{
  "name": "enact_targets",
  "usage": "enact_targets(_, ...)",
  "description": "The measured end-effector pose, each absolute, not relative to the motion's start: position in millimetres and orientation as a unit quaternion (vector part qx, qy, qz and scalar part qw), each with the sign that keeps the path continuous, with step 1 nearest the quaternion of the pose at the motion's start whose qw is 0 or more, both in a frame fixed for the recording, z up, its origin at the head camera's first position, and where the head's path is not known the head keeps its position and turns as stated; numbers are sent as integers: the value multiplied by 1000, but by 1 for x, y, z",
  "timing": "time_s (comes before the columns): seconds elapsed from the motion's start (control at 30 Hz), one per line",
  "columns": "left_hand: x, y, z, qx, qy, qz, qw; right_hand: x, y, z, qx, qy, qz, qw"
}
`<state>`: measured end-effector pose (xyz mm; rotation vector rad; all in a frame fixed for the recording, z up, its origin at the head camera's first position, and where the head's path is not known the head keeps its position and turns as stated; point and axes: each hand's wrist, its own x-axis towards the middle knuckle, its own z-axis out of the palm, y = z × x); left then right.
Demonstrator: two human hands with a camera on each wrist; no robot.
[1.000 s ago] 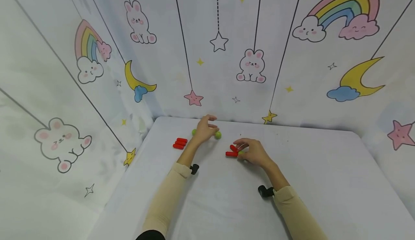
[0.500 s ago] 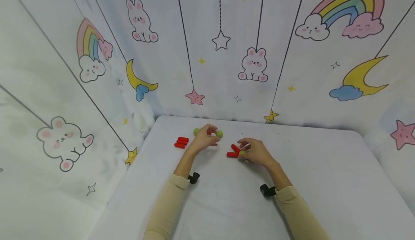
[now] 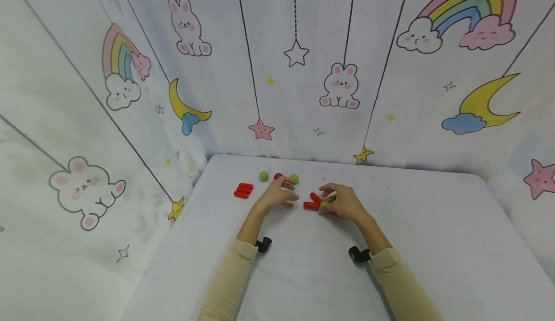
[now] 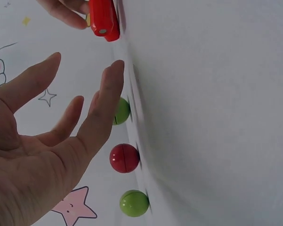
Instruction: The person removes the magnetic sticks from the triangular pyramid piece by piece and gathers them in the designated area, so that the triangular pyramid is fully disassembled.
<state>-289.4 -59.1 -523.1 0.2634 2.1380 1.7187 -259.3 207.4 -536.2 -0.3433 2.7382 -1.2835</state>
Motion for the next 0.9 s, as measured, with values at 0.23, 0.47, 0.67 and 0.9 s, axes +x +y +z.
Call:
enact_targets(0.23, -289, -52, -529, 105, 752, 614, 216, -260, 205, -536, -120, 898, -421, 52)
enact_targets(0.47, -288, -51, -532, 125, 769, 590, 210, -259, 201, -538, -121, 894, -428, 60)
enact_targets(0.67, -286, -50, -530, 140, 772, 582, 213, -257, 198, -537, -123, 893, -429, 60)
enact_targets(0.9, -284, -49, -529, 150, 773, 579, 210, -258, 198, -539, -137, 885, -440, 64)
